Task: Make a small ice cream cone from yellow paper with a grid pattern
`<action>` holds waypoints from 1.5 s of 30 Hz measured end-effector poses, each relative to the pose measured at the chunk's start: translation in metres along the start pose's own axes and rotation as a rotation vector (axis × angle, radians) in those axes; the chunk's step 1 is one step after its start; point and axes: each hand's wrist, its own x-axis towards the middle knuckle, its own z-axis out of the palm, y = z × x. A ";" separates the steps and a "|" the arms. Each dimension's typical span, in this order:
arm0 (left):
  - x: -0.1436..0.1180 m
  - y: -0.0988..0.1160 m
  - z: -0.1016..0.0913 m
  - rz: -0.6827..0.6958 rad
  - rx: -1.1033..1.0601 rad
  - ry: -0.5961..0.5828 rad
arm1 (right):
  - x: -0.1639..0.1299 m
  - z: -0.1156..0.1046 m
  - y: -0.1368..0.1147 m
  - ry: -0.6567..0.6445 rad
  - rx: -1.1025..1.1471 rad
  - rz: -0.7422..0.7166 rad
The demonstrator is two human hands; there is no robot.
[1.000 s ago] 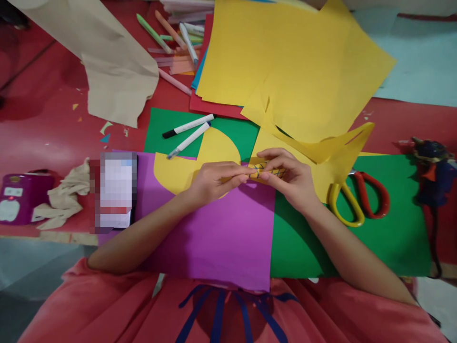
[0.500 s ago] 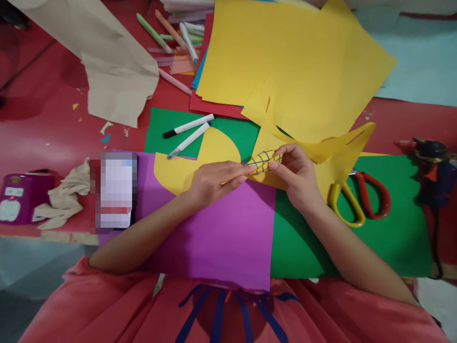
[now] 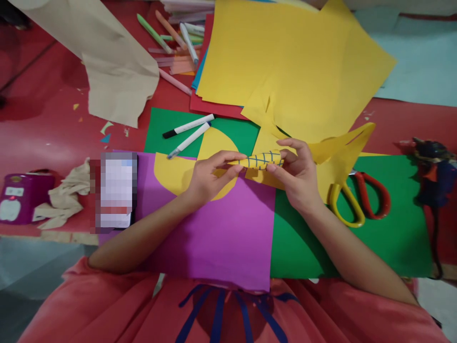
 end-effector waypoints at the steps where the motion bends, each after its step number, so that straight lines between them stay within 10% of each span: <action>1: 0.000 0.000 0.000 -0.010 -0.010 0.005 | 0.000 -0.001 0.001 0.002 -0.023 -0.016; 16: 0.002 0.004 -0.004 0.034 -0.030 0.024 | 0.001 -0.002 0.004 0.023 -0.004 0.007; 28: 0.006 0.006 0.002 -0.549 -0.446 -0.075 | 0.000 -0.005 -0.001 0.049 -0.192 -0.148; 45: 0.000 0.005 0.000 -0.099 -0.060 -0.177 | 0.004 -0.005 0.001 0.142 -0.177 -0.060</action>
